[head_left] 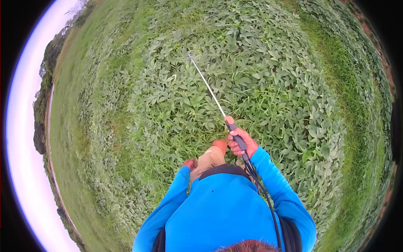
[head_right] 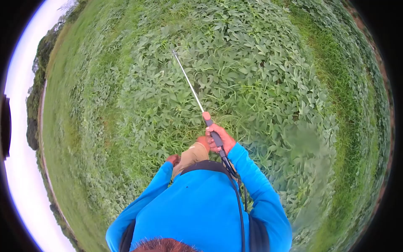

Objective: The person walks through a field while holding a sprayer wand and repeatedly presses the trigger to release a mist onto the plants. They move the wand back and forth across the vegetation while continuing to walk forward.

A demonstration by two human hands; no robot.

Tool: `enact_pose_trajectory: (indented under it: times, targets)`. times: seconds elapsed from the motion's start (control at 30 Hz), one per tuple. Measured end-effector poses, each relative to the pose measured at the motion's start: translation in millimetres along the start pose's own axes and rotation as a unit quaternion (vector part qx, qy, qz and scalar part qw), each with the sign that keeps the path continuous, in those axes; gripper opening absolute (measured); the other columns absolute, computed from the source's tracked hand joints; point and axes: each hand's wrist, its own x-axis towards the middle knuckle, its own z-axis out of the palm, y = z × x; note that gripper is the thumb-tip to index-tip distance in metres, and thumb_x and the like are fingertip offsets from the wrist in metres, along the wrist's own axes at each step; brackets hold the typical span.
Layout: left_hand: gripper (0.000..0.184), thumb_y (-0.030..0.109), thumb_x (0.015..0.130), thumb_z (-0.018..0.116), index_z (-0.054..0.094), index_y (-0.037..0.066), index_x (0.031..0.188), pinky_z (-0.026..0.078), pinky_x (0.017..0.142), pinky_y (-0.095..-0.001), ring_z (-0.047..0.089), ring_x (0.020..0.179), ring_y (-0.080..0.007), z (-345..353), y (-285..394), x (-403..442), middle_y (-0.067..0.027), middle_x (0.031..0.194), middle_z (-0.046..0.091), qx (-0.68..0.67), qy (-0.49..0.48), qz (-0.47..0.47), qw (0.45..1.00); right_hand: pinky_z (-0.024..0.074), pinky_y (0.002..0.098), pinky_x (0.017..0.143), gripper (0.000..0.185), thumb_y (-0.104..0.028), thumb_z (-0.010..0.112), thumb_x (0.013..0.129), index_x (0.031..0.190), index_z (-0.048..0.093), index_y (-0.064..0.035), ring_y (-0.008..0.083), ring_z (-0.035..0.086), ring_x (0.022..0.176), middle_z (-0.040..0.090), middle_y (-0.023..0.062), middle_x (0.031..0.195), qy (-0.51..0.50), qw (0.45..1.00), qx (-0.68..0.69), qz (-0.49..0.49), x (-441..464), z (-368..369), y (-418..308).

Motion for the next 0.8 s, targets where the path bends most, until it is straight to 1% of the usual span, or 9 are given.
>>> enact_pose_trajectory:
  times: [0.1,0.17,0.23,0.3,0.37,0.43,0.5,0.67,0.8]
  targets:
    - [0.026,0.031,0.090,0.046,0.058,0.009,0.093,0.038,0.042,-0.0328,0.049,0.048,-0.0178,21.1,55.1,-28.9,-0.0067,0.071,0.058,0.004,0.007,-0.040,0.999,0.0298,0.0210,0.031,0.024,-0.033,0.056,0.083,0.080,0.045,-0.0129,0.0058,0.034,0.040,0.040,-0.0020,0.061,0.003,0.999,-0.005,0.049,5.7,18.7,-6.0]
    - [0.025,0.032,0.089,0.048,0.055,0.008,0.092,0.038,0.041,-0.0331,0.049,0.049,-0.0173,23.2,78.2,-14.6,-0.0061,0.068,0.055,-0.001,-0.010,-0.032,0.999,0.0298,0.0208,0.031,0.023,-0.032,0.055,0.085,0.080,0.044,-0.0121,0.0057,0.033,0.040,0.040,-0.0022,0.061,-0.009,0.997,0.010,0.080,16.8,22.1,-16.0]
    - [0.029,0.036,0.089,0.047,0.057,0.008,0.093,0.039,0.042,-0.0324,0.049,0.049,-0.0158,31.8,106.0,-7.1,-0.0045,0.066,0.054,0.020,-0.004,-0.016,1.000,0.0295,0.0207,0.031,0.023,-0.032,0.054,0.086,0.079,0.044,-0.0121,0.0054,0.032,0.039,0.040,-0.0024,0.061,-0.060,0.987,0.015,0.149,28.0,26.0,-31.3]
    - [0.028,0.035,0.089,0.050,0.058,0.008,0.094,0.038,0.041,-0.0309,0.050,0.050,-0.0153,37.6,133.9,-5.1,-0.0044,0.068,0.055,-0.009,-0.008,-0.009,1.000,0.0292,0.0206,0.031,0.023,-0.032,0.055,0.085,0.078,0.045,-0.0126,0.0050,0.032,0.039,0.039,-0.0029,0.060,-0.063,0.984,-0.012,0.165,47.0,37.2,-51.9]
    - [0.029,0.035,0.090,0.047,0.057,0.009,0.095,0.039,0.044,-0.0310,0.050,0.052,-0.0148,41.0,160.6,-4.5,-0.0033,0.070,0.056,0.023,-0.014,0.045,0.999,0.0286,0.0207,0.030,0.024,-0.033,0.056,0.084,0.077,0.045,-0.0128,0.0045,0.032,0.039,0.039,-0.0034,0.060,-0.070,0.980,-0.044,0.182,77.1,45.7,-73.6]
    - [0.029,0.035,0.090,0.047,0.058,0.009,0.096,0.039,0.044,-0.0295,0.051,0.052,-0.0132,37.1,173.3,0.2,-0.0025,0.071,0.056,-0.018,-0.036,0.056,0.998,0.0292,0.0192,0.030,0.025,-0.034,0.056,0.084,0.078,0.044,-0.0126,0.0038,0.033,0.039,0.038,-0.0044,0.059,-0.070,0.978,-0.098,0.170,116.5,59.4,-95.6]
    - [0.030,0.036,0.091,0.047,0.058,0.009,0.096,0.039,0.043,-0.0286,0.050,0.050,-0.0121,31.2,186.0,-4.8,-0.0020,0.070,0.056,-0.001,-0.032,0.112,0.993,0.0286,0.0192,0.031,0.026,-0.034,0.059,0.083,0.077,0.045,-0.0127,0.0039,0.033,0.040,0.040,-0.0039,0.060,-0.090,0.975,-0.127,0.160,159.3,70.6,-118.0]
    - [0.032,0.038,0.091,0.048,0.058,0.008,0.098,0.039,0.042,-0.0276,0.050,0.049,-0.0116,0.6,186.0,-3.7,-0.0019,0.071,0.056,0.002,0.011,0.098,0.995,0.0290,0.0193,0.031,0.029,-0.034,0.065,0.079,0.076,0.046,-0.0128,0.0044,0.036,0.041,0.043,-0.0024,0.063,-0.120,0.976,-0.119,0.137,225.0,80.5,-153.6]
    - [0.033,0.040,0.091,0.047,0.057,0.009,0.097,0.040,0.042,-0.0273,0.051,0.050,-0.0116,-17.4,162.2,-20.0,-0.0016,0.070,0.057,-0.004,0.021,0.082,0.996,0.0296,0.0196,0.032,0.032,-0.035,0.068,0.076,0.077,0.045,-0.0131,0.0056,0.037,0.041,0.043,-0.0011,0.064,-0.039,0.988,-0.132,0.066,220.0,84.4,-153.2]
